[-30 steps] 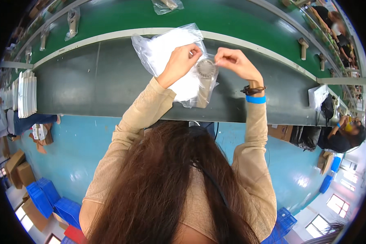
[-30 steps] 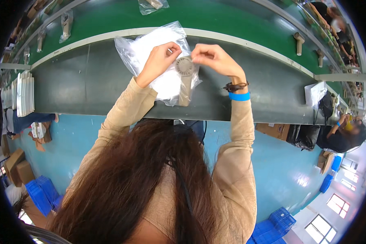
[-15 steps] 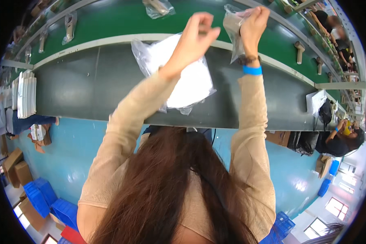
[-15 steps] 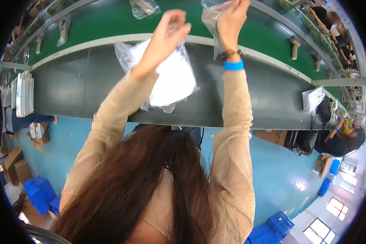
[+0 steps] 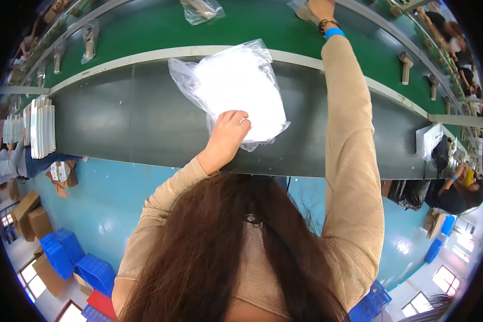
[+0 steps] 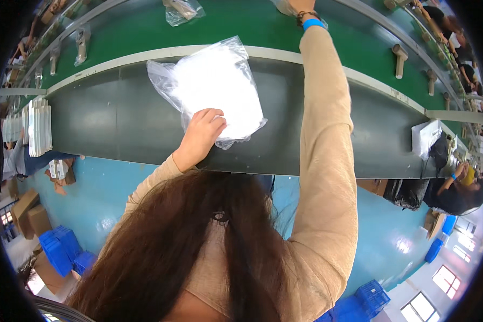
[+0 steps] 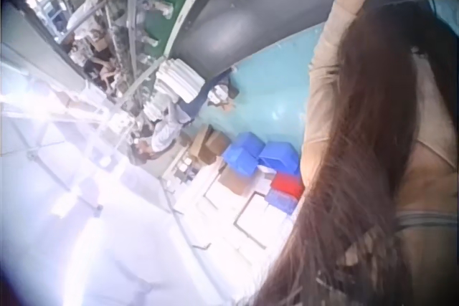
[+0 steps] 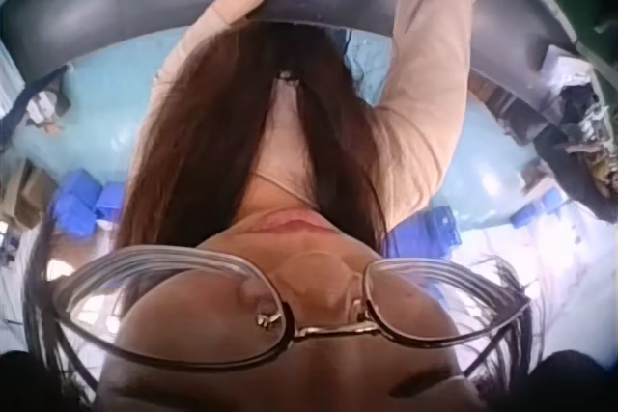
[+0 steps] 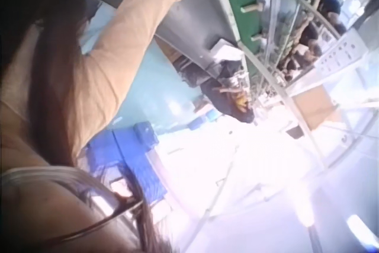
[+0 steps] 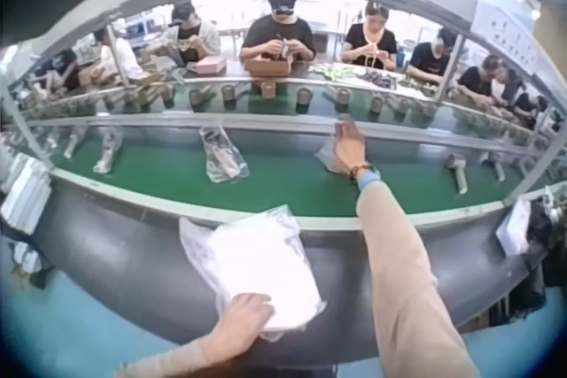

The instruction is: Packing handheld fans into plastic bags on an assembly line.

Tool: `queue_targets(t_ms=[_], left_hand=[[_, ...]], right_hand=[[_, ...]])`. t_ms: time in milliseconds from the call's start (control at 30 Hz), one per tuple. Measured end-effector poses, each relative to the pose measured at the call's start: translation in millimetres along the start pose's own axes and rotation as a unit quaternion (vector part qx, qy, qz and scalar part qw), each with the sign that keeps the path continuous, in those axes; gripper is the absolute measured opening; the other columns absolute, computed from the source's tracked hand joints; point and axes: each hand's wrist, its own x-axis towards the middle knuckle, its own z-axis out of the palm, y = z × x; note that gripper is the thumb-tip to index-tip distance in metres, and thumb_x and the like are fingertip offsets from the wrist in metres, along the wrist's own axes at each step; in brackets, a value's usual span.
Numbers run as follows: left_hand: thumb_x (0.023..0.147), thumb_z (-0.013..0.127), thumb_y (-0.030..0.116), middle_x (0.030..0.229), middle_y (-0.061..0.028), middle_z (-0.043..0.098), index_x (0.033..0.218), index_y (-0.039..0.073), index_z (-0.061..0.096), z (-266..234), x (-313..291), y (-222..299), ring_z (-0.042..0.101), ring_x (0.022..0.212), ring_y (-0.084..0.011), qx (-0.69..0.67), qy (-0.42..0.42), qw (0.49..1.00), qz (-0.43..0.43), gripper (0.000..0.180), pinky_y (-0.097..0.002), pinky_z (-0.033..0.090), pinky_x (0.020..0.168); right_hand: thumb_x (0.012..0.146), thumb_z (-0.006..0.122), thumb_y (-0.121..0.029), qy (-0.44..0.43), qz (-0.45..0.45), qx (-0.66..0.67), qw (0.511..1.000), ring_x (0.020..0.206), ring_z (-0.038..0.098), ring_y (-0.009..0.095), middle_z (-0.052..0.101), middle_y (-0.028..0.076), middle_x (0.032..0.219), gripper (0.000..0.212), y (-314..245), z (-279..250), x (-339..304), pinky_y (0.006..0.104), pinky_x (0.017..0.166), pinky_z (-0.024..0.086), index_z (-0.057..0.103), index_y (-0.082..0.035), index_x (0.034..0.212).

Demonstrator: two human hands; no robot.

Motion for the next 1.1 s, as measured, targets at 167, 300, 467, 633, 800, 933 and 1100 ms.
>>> queue_targets(t_ms=[167, 300, 467, 633, 800, 933, 1100], left_hand=[[0.081, 0.062, 0.009, 0.094, -0.0085, 0.061, 0.085, 0.004, 0.061, -4.0, 2.0, 8.0, 0.058, 0.092, -0.0283, -0.054, 0.019, 0.996, -0.061, 0.006, -0.0388, 0.046, 0.080], [0.081, 0.064, 0.009, 0.086, -0.0110, 0.063, 0.088, 0.006, 0.059, 0.3, 6.5, 6.3, 0.060, 0.080, -0.0318, -0.082, 0.013, 0.991, -0.101, 0.009, -0.0418, 0.048, 0.070], [0.076, 0.072, 0.008, 0.074, -0.0112, 0.065, 0.083, 0.005, 0.065, -3.9, 6.3, 9.3, 0.064, 0.069, -0.0271, -0.082, 0.025, 0.981, -0.173, 0.010, -0.0356, 0.050, 0.063], [0.070, 0.078, 0.008, 0.071, -0.0081, 0.064, 0.082, 0.004, 0.067, -3.4, 5.7, 1.7, 0.060, 0.064, -0.0186, -0.106, 0.006, 0.972, -0.210, 0.017, -0.0290, 0.048, 0.062], [0.068, 0.081, 0.010, 0.071, -0.0076, 0.065, 0.078, 0.002, 0.067, -11.1, 12.3, 7.6, 0.061, 0.064, -0.0169, -0.176, -0.021, 0.947, -0.269, 0.018, -0.0285, 0.048, 0.062], [0.074, 0.077, 0.009, 0.076, -0.0084, 0.068, 0.083, 0.000, 0.070, -8.6, 12.5, 3.9, 0.062, 0.069, -0.0136, -0.261, -0.072, 0.918, -0.291, 0.014, -0.0271, 0.049, 0.067], [0.084, 0.070, 0.016, 0.083, -0.0091, 0.071, 0.092, -0.002, 0.071, 3.1, 19.4, -14.5, 0.064, 0.075, -0.0136, -0.339, -0.108, 0.889, -0.289, 0.019, -0.0274, 0.050, 0.071]], right_hand=[[0.100, 0.041, -0.029, 0.030, -0.012, 0.015, 0.999, 0.084, 0.062, 0.039, 0.064, 0.021, 0.093, 0.031, 58.3, -87.7, -39.8, 0.0426, 0.073, 0.048, 0.053, -0.001, 0.101], [0.099, 0.042, -0.034, 0.012, 0.174, -0.002, 0.985, 0.092, 0.057, 0.044, 0.064, 0.019, 0.098, 0.033, 122.0, -155.5, -99.8, 0.0477, 0.076, 0.047, 0.061, -0.007, 0.100], [0.095, 0.046, -0.034, 0.123, 0.350, -0.137, 0.918, 0.094, 0.061, 0.039, 0.064, 0.017, 0.102, 0.032, 242.9, -190.0, -171.6, 0.0485, 0.081, 0.047, 0.060, -0.007, 0.102], [0.093, 0.051, -0.036, 0.073, 0.402, -0.192, 0.892, 0.095, 0.060, 0.040, 0.063, 0.020, 0.102, 0.032, 281.8, -198.6, -156.4, 0.0503, 0.078, 0.049, 0.059, -0.007, 0.101], [0.081, 0.066, -0.046, 0.012, 0.169, -0.342, 0.924, 0.110, 0.054, 0.035, 0.057, 0.016, 0.119, 0.048, 287.8, -162.2, -108.1, 0.0480, 0.086, 0.047, 0.059, -0.012, 0.115], [0.068, 0.074, -0.055, -0.198, 0.169, -0.418, 0.870, 0.107, 0.059, 0.029, 0.063, 0.010, 0.111, 0.069, 291.1, -132.2, -71.5, 0.0502, 0.082, 0.047, 0.055, -0.020, 0.124], [0.067, 0.081, -0.042, -0.235, 0.057, -0.429, 0.870, 0.083, 0.068, 0.031, 0.069, 0.013, 0.090, 0.045, 313.4, -149.4, -56.3, 0.0447, 0.069, 0.054, 0.068, -0.007, 0.091]])
